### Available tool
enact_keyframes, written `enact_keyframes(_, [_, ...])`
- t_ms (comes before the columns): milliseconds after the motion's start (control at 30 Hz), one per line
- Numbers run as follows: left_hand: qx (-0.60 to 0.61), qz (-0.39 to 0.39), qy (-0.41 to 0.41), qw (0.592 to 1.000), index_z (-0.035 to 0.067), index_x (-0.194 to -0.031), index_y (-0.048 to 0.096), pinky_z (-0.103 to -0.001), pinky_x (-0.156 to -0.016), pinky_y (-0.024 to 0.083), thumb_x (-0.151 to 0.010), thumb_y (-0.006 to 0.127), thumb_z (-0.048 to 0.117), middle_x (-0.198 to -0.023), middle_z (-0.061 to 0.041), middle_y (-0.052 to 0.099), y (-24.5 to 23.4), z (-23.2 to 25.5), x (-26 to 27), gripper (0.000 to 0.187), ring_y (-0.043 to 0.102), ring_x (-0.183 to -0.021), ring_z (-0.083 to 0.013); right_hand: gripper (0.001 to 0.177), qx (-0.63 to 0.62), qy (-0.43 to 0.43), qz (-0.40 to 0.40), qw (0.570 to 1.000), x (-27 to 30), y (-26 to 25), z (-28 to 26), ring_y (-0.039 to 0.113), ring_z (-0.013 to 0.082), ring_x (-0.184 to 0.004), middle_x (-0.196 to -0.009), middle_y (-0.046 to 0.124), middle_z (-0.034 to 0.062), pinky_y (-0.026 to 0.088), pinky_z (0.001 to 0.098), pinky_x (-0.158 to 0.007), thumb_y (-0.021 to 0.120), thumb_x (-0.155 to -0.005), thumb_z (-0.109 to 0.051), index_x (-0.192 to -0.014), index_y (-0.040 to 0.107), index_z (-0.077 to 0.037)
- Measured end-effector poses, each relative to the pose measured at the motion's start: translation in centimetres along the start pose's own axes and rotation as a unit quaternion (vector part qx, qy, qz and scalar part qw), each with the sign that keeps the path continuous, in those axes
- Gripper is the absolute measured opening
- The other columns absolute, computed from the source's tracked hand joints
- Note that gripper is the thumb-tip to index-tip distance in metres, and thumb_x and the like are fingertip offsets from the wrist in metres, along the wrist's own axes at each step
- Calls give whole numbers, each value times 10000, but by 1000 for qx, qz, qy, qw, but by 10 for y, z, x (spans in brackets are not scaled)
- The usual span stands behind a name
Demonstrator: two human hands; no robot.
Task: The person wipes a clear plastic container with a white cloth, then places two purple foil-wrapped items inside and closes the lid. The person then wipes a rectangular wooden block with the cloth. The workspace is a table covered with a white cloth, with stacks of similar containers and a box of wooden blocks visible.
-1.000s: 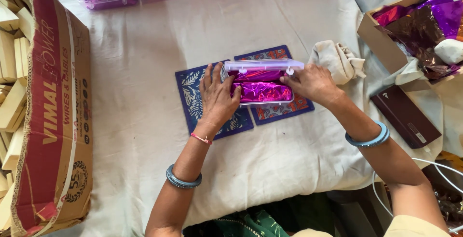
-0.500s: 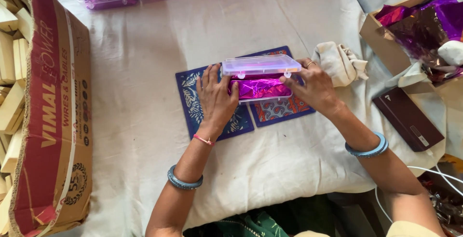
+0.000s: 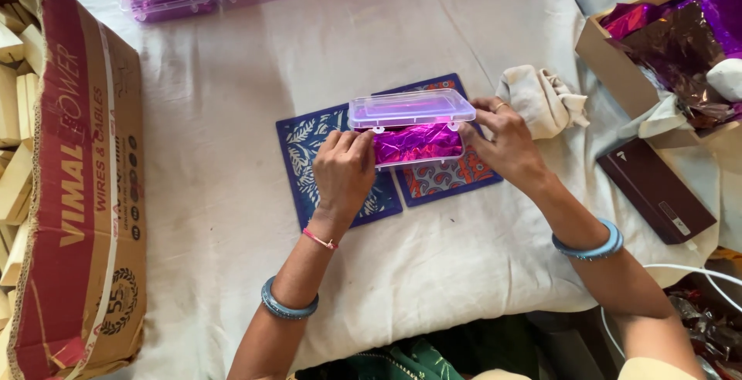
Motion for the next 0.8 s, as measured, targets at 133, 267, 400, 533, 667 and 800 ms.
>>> enact_keyframes(133, [-10,-16,-18,1000,54,-919,723,-381,-727,548,-900,742,83,-899,-64,714,9,-14,6,39,652,-838,-245,279,1,39,-18,999,9,-17,-32,681,297,-1046,-1114,726,145,543,401,-884,771,-951,-295,-1103,783,-62])
enact_keyframes(267, [20,-4,-36,999,47,-986,749,-383,-721,545,-892,729,49,-903,-75,717,2,-12,0,96,656,-822,-249,188,-3,-132,-20,991,19,-7,-77,674,254,-1089,-1086,759,69,539,392,-938,753,-928,-217,-1063,786,-91])
enact_keyframes(400, [38,11,-52,998,20,-952,713,-384,-726,563,-898,729,26,-963,-91,728,10,-22,5,57,683,-861,-258,269,85,-259,-16,962,28,13,-111,652,227,-1191,-1235,734,48,471,428,-1005,708,-945,-198,-1193,749,-102])
enact_keyframes(533, [62,7,-79,995,27,-982,729,-383,-724,576,-928,737,28,-970,-85,728,12,-25,7,55,696,-855,-253,353,161,-247,-18,955,27,29,-100,631,206,-1213,-1323,695,55,405,453,-1010,687,-950,-255,-1270,722,-109])
enact_keyframes(667, [87,55,-53,993,18,-1044,741,-364,-725,584,-915,722,11,-1042,-120,743,-14,-3,-3,130,701,-875,-249,402,208,-208,-19,956,21,34,-96,619,218,-1182,-1331,675,72,391,444,-1003,643,-985,-350,-1285,703,-89])
enact_keyframes(800, [60,15,21,998,6,-1042,733,-388,-809,585,-903,715,34,-996,-129,744,-7,11,0,143,705,-929,-281,436,238,-184,-13,954,19,35,-88,619,231,-1147,-1319,678,88,386,441,-971,603,-1003,-403,-1295,692,-92])
Point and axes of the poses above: each hand's wrist, its own x-axis away from the middle knuckle, its own y-axis out of the palm, z = x × y, the point moved 7 cm from there along -x, towards the middle knuckle
